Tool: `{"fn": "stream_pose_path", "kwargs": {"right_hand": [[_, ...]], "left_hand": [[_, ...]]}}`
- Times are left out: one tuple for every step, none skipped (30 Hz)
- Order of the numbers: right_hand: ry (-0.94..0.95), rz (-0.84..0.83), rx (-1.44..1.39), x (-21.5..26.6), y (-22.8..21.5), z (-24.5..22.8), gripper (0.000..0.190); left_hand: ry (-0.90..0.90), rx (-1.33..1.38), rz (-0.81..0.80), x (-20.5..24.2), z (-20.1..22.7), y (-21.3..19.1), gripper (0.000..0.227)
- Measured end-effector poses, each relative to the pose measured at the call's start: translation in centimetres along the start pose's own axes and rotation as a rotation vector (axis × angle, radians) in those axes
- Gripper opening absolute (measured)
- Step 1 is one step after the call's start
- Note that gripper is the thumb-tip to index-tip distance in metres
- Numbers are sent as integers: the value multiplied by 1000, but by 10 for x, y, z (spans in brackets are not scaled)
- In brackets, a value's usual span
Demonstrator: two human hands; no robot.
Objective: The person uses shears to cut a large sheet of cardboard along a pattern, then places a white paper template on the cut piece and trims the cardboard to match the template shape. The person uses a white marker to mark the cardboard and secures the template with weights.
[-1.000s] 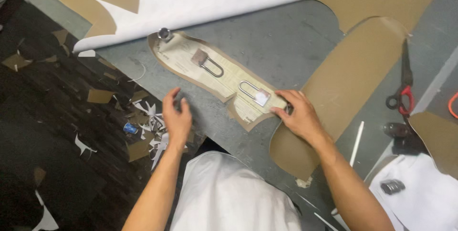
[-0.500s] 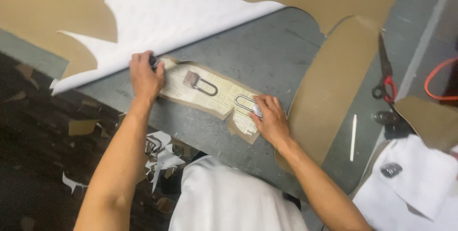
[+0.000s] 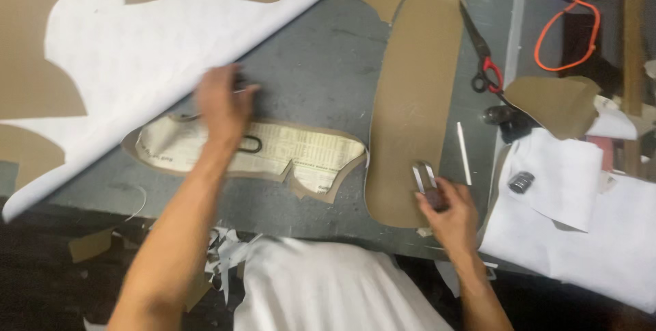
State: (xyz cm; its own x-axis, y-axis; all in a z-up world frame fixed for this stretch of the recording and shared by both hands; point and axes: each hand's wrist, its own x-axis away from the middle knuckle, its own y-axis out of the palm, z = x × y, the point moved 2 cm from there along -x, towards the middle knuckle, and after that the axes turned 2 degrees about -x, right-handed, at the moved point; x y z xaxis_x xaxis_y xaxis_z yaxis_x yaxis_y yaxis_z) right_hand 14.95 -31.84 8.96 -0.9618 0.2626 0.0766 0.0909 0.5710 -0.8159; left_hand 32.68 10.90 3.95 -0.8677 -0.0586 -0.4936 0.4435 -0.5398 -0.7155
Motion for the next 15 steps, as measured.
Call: {"fn": "stream_pose_path", "kwargs": {"right_hand": [[-45, 41, 75, 6, -6, 14, 49], [-91, 83, 149, 12, -10, 27, 47], [-74, 79, 164, 15, -12, 39, 48], [-57, 75, 179, 18, -15, 49, 49], [-41, 69, 136, 18, -18, 58, 45], [-24, 62, 92, 16, -20, 65, 41], [0, 54, 56, 15, -23, 72, 37], [-75, 101, 95, 9, -26, 77, 33], [-149, 154, 130, 3, -28, 83, 30], [-223, 207, 163, -3, -29, 89, 27], [-226, 207, 175, -13, -25, 96, 27], [-229, 207, 188, -24, -21, 104, 28], [-233, 208, 202, -35, -19, 113, 28], [-230, 181, 196, -45, -16, 122, 29], [-235, 144, 188, -56, -11, 128, 31]], "left_hand": [[-13, 82, -51, -7, 19, 19, 37], [-51, 131, -76, -10, 36, 37, 37], [-87, 168, -75, -15, 52, 53, 36], [-136, 156, -148, -17, 66, 67, 32], [-146, 168, -142, -18, 79, 77, 33], [-156, 181, -136, -19, 87, 82, 33], [-168, 205, -114, -15, 95, 83, 39], [-178, 229, -90, -7, 100, 81, 45], [-170, 231, -44, 0, 101, 74, 46], [-160, 232, 1, 9, 102, 67, 48], [-148, 229, 49, 17, 100, 58, 49], [-191, 195, 57, 27, 93, 49, 47], [-236, 161, 66, 40, 86, 38, 45], [-281, 129, 76, 53, 80, 29, 43], [-341, 94, 96, 68, 73, 19, 42]]}}
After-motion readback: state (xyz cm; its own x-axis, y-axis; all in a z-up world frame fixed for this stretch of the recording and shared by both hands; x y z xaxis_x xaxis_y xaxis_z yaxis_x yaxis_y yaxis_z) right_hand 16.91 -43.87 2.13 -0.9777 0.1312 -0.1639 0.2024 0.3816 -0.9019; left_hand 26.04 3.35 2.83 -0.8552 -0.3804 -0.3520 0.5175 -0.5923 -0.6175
